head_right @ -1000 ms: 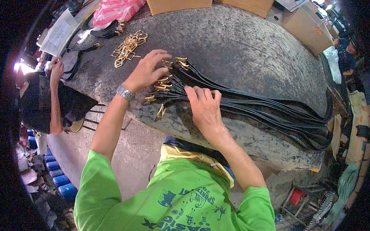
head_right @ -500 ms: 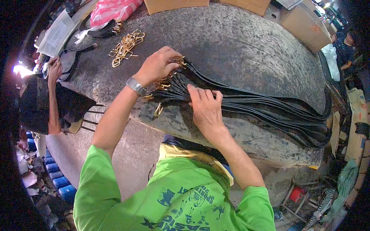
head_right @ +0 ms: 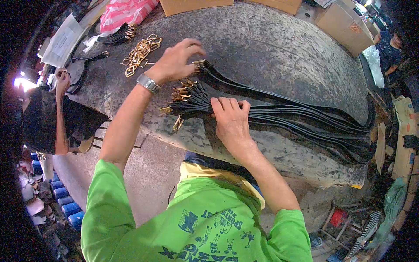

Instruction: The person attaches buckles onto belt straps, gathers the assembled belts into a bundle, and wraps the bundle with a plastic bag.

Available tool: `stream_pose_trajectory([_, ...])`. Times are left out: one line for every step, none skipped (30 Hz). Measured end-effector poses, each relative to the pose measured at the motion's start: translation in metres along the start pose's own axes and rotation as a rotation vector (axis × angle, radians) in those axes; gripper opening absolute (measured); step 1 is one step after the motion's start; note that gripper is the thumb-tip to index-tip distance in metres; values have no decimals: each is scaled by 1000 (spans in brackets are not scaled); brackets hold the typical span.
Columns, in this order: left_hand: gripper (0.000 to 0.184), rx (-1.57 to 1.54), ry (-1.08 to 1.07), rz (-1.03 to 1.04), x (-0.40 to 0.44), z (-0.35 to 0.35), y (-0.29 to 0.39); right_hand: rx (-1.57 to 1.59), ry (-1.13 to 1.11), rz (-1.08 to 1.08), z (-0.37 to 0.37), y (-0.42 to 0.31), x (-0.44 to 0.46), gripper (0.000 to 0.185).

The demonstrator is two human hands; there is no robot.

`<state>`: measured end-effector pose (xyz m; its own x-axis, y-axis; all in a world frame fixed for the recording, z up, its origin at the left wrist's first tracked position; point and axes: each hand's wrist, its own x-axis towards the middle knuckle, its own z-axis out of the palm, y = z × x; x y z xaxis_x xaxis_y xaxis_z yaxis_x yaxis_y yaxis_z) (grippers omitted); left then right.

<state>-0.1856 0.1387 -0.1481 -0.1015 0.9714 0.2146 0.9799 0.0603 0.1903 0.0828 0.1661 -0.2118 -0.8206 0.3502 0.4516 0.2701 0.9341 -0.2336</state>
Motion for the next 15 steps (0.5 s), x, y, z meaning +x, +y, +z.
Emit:
stream_pose_trajectory([39, 0, -2, 0, 4, 6, 12, 1, 0, 2, 1, 0, -1, 49])
stream_pose_trajectory([43, -30, 37, 85, 9, 16, 26, -16, 4, 2, 3, 0, -2, 50])
stream_pose_trajectory([48, -59, 81, 170, 13, 25, 36, -37, 11, -1, 3, 1, -1, 52])
stream_pose_trajectory([52, -121, -20, 159, 16, 34, 47, -42, 11, -3, 1, 2, -2, 52])
stream_pose_trajectory([58, -185, -123, 154, 18, 37, 59, -55, 8, 12, -4, 3, -5, 58])
stream_pose_trajectory([61, -235, -269, 102, 19, 37, 67, -72, 5, 36, -9, 6, -9, 64])
stream_pose_trajectory([61, -242, -273, 127, 19, 37, 74, -88, 7, 56, -15, 13, -15, 64])
stream_pose_trajectory([65, -260, -328, 109, 15, 35, 78, -132, 24, 83, -21, 22, -24, 72])
stream_pose_trajectory([68, -274, -385, 91, 9, 35, 82, -176, 41, 111, -27, 32, -33, 79])
stream_pose_trajectory([74, -276, -331, 104, 0, 38, 85, -222, 22, 148, -31, 44, -38, 85])
stream_pose_trajectory([64, -172, -363, 100, -8, 32, 95, -241, 0, 188, -39, 54, -37, 84])
stream_pose_trajectory([61, -110, -292, 108, -21, 35, 107, -269, 47, 186, -39, 66, -34, 82])
stream_pose_trajectory([60, -42, -218, 116, -33, 37, 117, -296, 99, 182, -39, 77, -27, 80])
stream_pose_trajectory([64, 9, -84, 105, -44, 57, 120, -316, 119, 172, -38, 85, -20, 75])
stream_pose_trajectory([65, 94, 6, 61, -47, 64, 131, -311, 130, 185, -35, 91, -18, 75])
